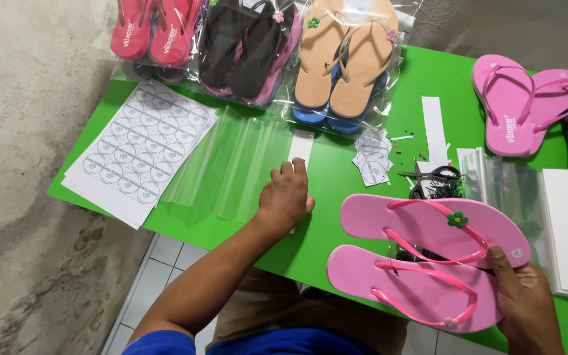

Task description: The person trims excess plastic from a sandal using shears, inserts a cardboard support, and places the pair into a plastic sleeve.

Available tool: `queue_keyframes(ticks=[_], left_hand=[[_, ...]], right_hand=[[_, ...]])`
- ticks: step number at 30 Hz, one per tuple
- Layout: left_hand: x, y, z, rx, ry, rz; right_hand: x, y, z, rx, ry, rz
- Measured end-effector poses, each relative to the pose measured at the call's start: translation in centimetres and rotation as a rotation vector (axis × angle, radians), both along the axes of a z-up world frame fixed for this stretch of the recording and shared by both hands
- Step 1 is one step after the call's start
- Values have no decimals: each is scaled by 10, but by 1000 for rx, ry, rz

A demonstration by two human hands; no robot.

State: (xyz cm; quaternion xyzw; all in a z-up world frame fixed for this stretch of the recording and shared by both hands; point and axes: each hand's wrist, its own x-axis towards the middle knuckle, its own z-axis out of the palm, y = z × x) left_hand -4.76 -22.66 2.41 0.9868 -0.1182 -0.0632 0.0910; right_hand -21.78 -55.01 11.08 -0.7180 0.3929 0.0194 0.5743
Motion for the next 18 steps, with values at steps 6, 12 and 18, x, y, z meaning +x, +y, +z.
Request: queue_keyframes(ticks=[6, 12, 18], left_hand=[[10, -8, -21, 124, -21, -18], [3, 5, -16, 146, -109, -56], [6, 49, -6, -333, -24, 43]], right_hand=[[-6, -6, -6, 43, -69, -10], [-9, 0, 22, -11, -62, 10], [-6, -6, 18, -45, -77, 14]])
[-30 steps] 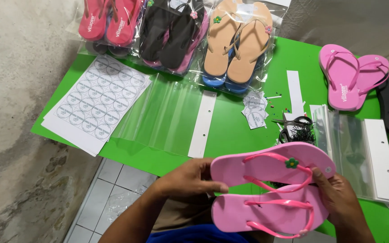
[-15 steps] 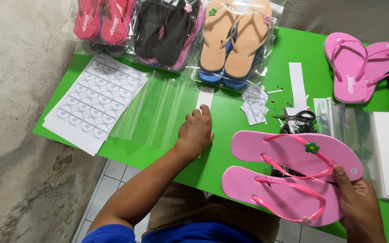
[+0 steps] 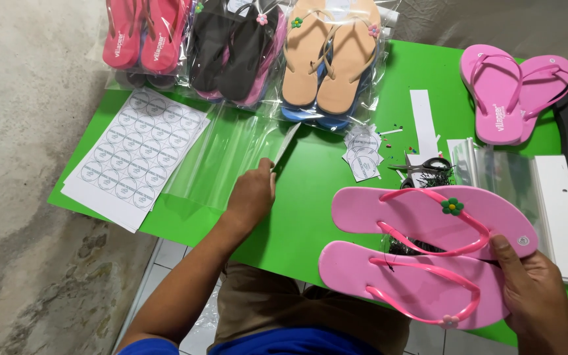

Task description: The person trims excess plastic from a sandal using shears, inserts a cardboard support, and places the pair into a plastic sleeve.

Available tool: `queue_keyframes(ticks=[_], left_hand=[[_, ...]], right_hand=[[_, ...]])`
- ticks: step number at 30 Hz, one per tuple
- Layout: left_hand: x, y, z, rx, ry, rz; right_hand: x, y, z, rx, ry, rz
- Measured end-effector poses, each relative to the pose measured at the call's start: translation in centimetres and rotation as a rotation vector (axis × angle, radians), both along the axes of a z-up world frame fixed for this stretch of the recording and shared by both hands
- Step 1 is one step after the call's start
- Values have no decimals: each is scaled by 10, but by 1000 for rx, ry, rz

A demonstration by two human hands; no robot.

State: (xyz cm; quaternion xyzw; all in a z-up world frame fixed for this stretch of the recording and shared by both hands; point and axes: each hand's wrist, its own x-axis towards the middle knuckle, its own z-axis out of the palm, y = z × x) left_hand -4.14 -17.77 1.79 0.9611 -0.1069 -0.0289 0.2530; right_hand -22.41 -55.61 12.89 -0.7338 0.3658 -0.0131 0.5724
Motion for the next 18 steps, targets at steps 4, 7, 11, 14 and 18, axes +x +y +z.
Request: queue_keyframes(ticks=[4, 7, 11, 14, 18], left_hand=[[-1, 10, -11, -93, -104, 30], [-6, 8, -1, -155, -128, 111], [-7, 6, 21, -281, 83, 266], [-5, 7, 27, -321, 193, 315], [-3, 7, 39, -314, 289, 339]], right_hand=[[19, 14, 8, -38, 5, 22], [29, 18, 4, -15, -30, 64], [35, 33, 12, 54, 53, 58], [40, 39, 15, 42, 73, 58], [43, 42, 16, -13, 93, 74]])
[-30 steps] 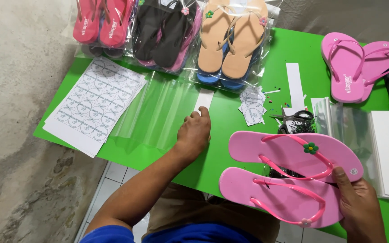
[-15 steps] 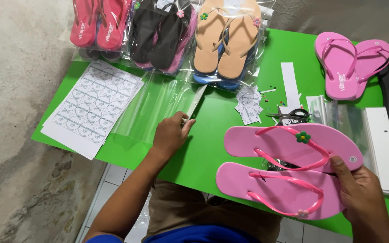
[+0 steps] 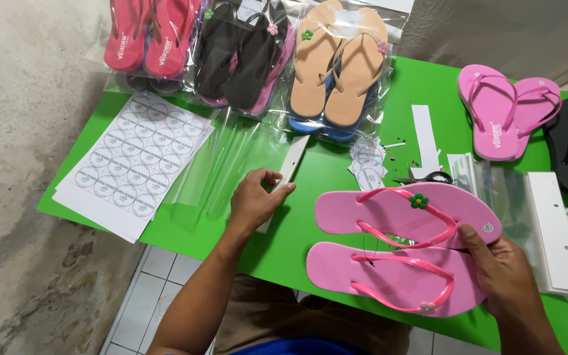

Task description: The person trims excess plastic from a sandal using shears, inserts a cardboard support, and places the pair into a plastic sleeve.

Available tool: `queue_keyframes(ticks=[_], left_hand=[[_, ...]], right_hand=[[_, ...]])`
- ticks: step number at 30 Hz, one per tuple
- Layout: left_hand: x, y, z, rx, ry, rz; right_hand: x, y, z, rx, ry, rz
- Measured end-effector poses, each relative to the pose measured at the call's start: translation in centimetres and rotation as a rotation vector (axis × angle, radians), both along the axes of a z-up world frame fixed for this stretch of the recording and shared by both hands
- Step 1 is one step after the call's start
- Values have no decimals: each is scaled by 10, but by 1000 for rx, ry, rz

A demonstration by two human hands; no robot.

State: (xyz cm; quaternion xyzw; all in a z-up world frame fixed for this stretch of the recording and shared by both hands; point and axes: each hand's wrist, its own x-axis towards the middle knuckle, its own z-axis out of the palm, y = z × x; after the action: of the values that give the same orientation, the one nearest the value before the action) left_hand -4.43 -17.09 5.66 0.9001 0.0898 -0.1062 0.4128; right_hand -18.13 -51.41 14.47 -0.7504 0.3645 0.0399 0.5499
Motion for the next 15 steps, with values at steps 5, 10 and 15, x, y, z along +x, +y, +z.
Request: queue_keyframes(ticks=[5, 10, 15], left_hand=[[2, -3, 7, 18, 44, 14], [6, 4, -3, -39, 23, 39], [5, 6, -14, -23, -50, -33]], right_hand=[[6, -2, -3, 8, 1, 15], [17, -7, -7, 19, -46, 34], [40, -11, -9, 108, 101, 55]])
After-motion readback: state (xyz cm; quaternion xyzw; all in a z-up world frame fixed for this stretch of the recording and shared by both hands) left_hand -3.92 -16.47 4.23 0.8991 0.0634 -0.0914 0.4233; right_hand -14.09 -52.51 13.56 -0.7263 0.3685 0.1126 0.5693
